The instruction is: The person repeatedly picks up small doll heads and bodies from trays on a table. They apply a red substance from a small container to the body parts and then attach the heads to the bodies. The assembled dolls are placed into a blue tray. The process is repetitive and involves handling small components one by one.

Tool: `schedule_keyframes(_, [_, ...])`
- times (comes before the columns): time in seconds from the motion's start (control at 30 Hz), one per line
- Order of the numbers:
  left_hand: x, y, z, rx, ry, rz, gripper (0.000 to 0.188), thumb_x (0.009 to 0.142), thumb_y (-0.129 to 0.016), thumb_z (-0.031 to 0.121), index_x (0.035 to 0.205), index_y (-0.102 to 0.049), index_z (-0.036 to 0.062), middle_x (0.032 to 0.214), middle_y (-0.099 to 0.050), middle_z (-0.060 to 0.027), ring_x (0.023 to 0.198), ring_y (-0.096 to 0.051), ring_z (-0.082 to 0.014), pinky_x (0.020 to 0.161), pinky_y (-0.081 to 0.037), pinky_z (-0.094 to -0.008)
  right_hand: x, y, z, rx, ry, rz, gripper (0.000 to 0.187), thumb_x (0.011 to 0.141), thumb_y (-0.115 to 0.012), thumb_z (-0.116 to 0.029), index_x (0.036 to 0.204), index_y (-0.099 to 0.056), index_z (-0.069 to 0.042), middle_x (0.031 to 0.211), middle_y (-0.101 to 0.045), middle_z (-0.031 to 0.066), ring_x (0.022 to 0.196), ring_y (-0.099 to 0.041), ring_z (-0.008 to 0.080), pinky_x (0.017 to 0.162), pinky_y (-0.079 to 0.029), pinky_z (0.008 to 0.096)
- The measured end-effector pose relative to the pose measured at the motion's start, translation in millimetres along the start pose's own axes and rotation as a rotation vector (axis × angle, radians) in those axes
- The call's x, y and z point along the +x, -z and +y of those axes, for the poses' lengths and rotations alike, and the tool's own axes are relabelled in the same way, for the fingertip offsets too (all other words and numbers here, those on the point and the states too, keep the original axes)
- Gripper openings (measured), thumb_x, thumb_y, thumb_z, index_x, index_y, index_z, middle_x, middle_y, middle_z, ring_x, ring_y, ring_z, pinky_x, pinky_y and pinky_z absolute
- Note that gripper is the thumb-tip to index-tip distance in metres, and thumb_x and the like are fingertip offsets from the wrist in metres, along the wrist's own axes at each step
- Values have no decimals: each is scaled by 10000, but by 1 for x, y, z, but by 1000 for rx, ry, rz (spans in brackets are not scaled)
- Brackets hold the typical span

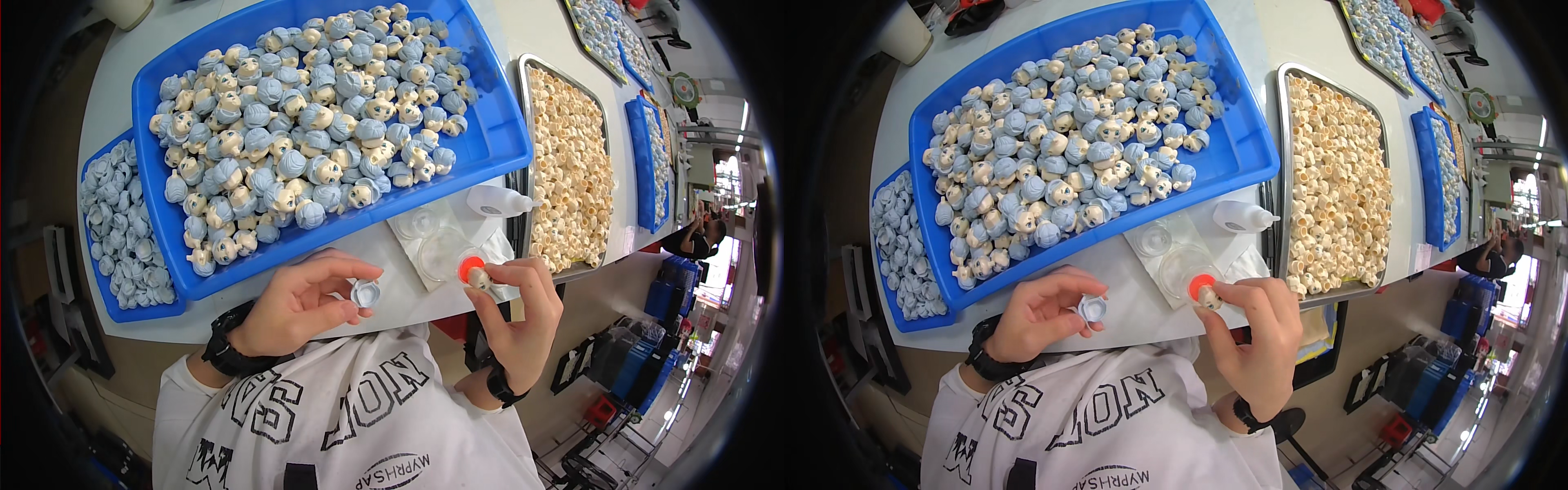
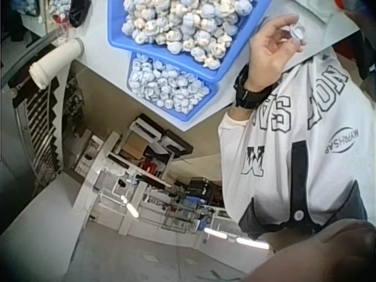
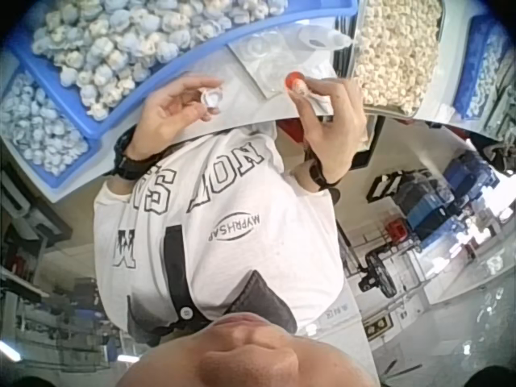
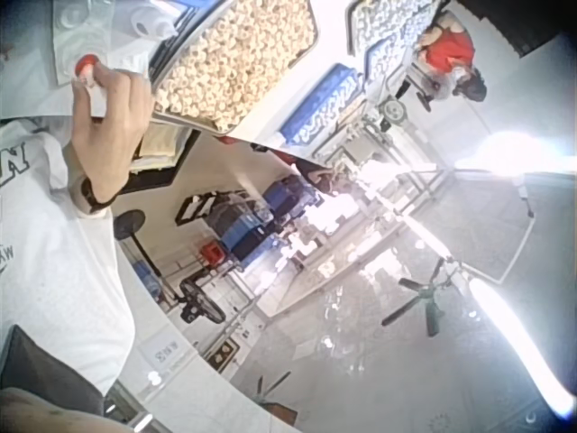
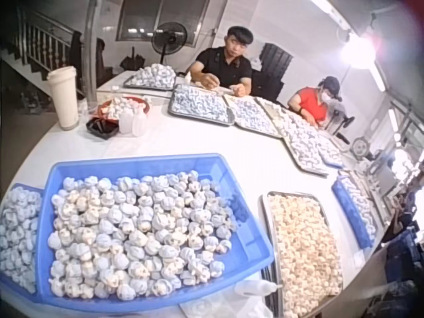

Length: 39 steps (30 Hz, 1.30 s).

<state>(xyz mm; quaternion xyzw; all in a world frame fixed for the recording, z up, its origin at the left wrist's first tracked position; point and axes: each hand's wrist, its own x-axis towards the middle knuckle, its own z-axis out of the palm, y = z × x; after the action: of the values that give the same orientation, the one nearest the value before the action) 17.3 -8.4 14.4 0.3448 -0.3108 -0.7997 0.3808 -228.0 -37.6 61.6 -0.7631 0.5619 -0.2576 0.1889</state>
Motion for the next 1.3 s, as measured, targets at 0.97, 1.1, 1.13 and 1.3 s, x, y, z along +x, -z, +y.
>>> schedule_keyframes(0.97, [0,7,-10,115,-308,-96,360,725,-681,-25,1072,-584,-17,1044,-552,-111,925,-528,-161,792,-442,-282,-3,-42,-33,453,300,-138,342,559,-786,-23,857,-619,-10,700,-572,77,598,-531,185,501,-393,269])
schedule_keyframes(1.1, [-1,9,-11,142,-326,-134,367,719,-696,-17,1067,-580,-27,1025,-557,-108,915,-544,-160,796,-451,-290,-4,-44,-33,455,317,-147,361,571,-796,-68,882,-625,-4,698,-571,74,588,-526,187,500,-394,271])
schedule_keyframes(1.13, [-2,9,-10,92,-283,-121,393,721,-698,-11,1090,-563,-29,1025,-559,-104,920,-548,-158,798,-455,-289,-4,-43,-33,437,331,-157,370,578,-799,-97,891,-627,-2,700,-572,72,586,-524,188,502,-396,273])
schedule_keyframes(1.3, [-6,5,-7,-131,-141,-38,531,752,-684,6,1222,-440,-30,1004,-580,-88,925,-574,-147,809,-470,-277,-4,-45,-37,353,366,-137,442,600,-788,-259,924,-634,-2,718,-580,59,589,-510,191,514,-393,282])
